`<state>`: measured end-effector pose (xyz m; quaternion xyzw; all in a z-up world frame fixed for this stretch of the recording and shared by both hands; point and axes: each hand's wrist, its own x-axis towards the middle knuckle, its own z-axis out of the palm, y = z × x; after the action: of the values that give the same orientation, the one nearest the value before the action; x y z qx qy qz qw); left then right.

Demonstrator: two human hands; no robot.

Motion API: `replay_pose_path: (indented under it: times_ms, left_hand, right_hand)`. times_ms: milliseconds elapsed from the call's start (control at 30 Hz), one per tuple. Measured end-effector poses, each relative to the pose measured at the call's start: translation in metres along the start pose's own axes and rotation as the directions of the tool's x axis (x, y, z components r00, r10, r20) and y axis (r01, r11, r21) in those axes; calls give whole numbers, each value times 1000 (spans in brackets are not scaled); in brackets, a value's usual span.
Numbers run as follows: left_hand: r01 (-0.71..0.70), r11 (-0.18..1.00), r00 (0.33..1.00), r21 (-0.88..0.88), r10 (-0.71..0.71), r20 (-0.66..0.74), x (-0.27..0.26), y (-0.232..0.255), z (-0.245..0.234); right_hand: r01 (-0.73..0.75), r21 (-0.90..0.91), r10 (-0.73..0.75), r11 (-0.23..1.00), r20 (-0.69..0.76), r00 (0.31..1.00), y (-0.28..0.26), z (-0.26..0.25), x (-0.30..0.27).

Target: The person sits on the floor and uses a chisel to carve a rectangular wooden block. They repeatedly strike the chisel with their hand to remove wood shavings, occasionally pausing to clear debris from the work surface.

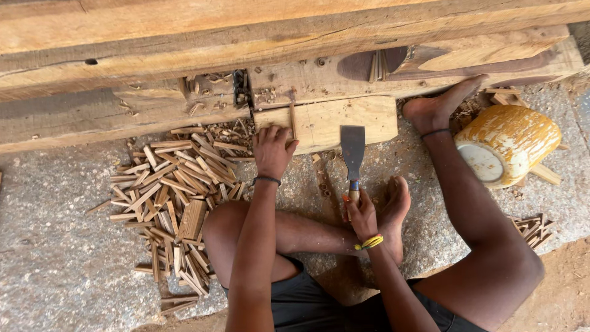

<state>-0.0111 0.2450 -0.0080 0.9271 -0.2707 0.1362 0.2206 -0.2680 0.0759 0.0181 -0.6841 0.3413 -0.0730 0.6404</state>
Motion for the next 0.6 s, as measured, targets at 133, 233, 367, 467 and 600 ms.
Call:
replay_pose_path:
  times_ms: [133,233,367,467,600]
  left_hand:
    - [32,999,999,4,-32,37,2,-1,2]
    - [57,998,998,-23,-56,41,2,-1,7]
    - [55,998,999,-25,-55,-1,4,-1,13]
    - [18,1000,1000,-23,-17,26,9,1,21]
    - [12,1000,1000,-28,-11,21,7,-1,30]
  right_hand:
    - [63,77,-68,995,57,996,5,0,-5]
    - [46,129,-43,991,-30,999,1,4,-17]
    - [-1,97,4,995,-27,1000,-19,12,-32]
    - [5,110,-8,994,31,999,-31,17,-39]
    - [33,30,-36,999,104,994,-26,19,-35]
